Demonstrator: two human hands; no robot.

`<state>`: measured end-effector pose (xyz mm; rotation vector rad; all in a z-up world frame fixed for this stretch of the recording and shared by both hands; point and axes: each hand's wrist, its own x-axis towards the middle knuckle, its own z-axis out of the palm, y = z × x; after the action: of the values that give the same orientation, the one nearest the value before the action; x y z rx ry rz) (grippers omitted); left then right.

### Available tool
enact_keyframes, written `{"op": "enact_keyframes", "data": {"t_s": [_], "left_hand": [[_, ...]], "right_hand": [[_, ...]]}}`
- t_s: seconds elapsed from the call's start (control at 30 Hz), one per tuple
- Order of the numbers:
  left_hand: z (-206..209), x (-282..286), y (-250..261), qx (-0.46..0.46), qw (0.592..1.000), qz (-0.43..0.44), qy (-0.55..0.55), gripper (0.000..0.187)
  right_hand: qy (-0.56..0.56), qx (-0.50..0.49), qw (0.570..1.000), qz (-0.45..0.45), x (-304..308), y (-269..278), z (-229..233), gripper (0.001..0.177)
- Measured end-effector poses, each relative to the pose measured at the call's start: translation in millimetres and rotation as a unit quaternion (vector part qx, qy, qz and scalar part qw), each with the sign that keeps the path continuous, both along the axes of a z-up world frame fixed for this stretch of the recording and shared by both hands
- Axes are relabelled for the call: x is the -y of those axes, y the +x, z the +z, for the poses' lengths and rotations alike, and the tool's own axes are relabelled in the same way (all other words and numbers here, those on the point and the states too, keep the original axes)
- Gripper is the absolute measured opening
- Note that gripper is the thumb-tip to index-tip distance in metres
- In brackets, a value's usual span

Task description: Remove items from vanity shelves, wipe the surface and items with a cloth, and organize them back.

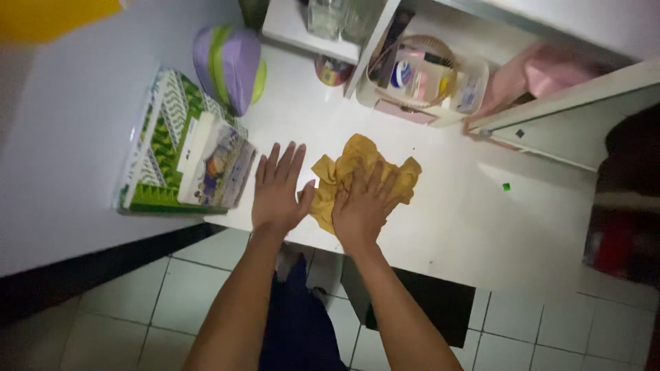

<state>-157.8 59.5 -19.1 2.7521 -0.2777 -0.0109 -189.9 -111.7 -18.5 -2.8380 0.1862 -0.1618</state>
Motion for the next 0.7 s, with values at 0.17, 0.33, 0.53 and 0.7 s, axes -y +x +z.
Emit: {"op": "enact_keyframes", "data": {"t_s": [0.17, 0.33, 0.53, 0.7], "left_hand": [[4, 0, 5, -0.036, 0.998, 0.004, 0.052, 0.078], [13, -2, 7, -0.077, 0.995, -0.006, 0.067, 0.082], [15, -4, 9, -0.073, 0.997, -0.011, 0.039, 0.086], [22, -10, 11, -0.086, 0.994, 0.006, -0.069, 0.085]], "right_hand": [[0.0, -0.037, 0.999, 0.005, -4, 14, -4, 0.064], [-0.006, -0.046, 0.999, 0.002, -7, 14, 2, 0.066], [-0.03, -0.064, 0.997, 0.008, 4, 21, -9, 0.065], [0.021, -0.118, 0.993, 0.018, 8, 32, 22, 0.069]]}}
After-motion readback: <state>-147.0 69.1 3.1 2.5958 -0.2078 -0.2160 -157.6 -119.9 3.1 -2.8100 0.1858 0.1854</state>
